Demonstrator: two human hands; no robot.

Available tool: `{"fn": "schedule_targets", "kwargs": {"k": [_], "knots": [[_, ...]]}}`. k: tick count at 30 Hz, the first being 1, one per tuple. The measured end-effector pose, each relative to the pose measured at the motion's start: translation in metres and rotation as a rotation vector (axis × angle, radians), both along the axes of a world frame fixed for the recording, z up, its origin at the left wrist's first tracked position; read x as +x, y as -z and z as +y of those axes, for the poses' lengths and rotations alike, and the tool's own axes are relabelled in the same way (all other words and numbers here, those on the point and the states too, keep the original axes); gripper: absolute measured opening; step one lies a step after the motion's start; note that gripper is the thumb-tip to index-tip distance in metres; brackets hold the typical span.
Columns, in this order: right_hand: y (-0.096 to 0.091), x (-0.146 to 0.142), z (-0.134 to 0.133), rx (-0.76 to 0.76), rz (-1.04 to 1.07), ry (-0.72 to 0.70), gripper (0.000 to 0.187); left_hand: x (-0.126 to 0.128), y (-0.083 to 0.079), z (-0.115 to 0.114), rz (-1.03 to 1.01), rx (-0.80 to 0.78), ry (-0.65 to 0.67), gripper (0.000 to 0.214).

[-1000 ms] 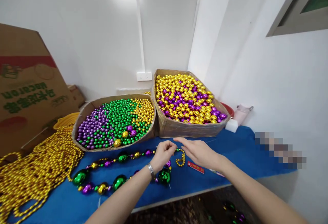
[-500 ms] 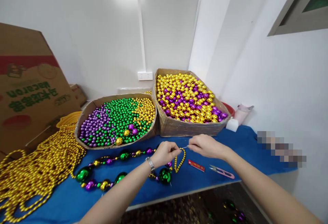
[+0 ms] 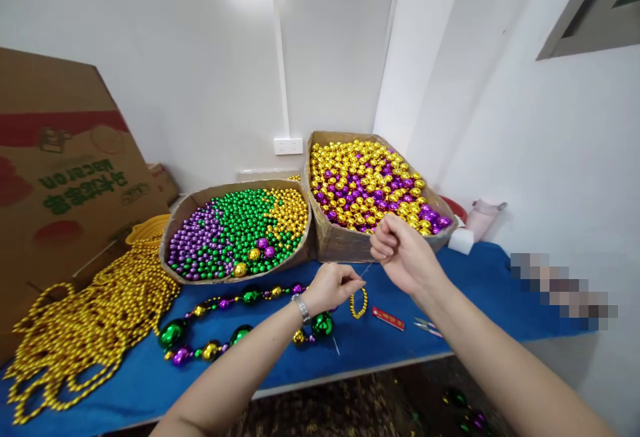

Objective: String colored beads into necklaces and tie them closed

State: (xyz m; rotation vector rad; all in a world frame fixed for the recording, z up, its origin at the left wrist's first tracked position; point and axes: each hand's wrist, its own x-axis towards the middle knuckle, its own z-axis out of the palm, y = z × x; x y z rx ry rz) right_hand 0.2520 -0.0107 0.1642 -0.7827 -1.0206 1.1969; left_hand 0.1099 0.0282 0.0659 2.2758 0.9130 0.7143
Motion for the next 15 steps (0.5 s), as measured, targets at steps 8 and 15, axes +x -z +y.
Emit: {"fn": "schedule_targets", "kwargs": {"k": [8, 15], "knots": [[-0.033, -0.017, 0.006, 0.218, -0.366, -0.019, 0.026, -0.009, 0.018, -0.002, 0.003, -0.068, 0.006, 0.025], [-0.01, -0.084, 0.033, 0.368, -1.022, -0.423, 0.02, -0.001, 0.022, -0.014, -0.007, -0.126, 0.284, 0.023]]}}
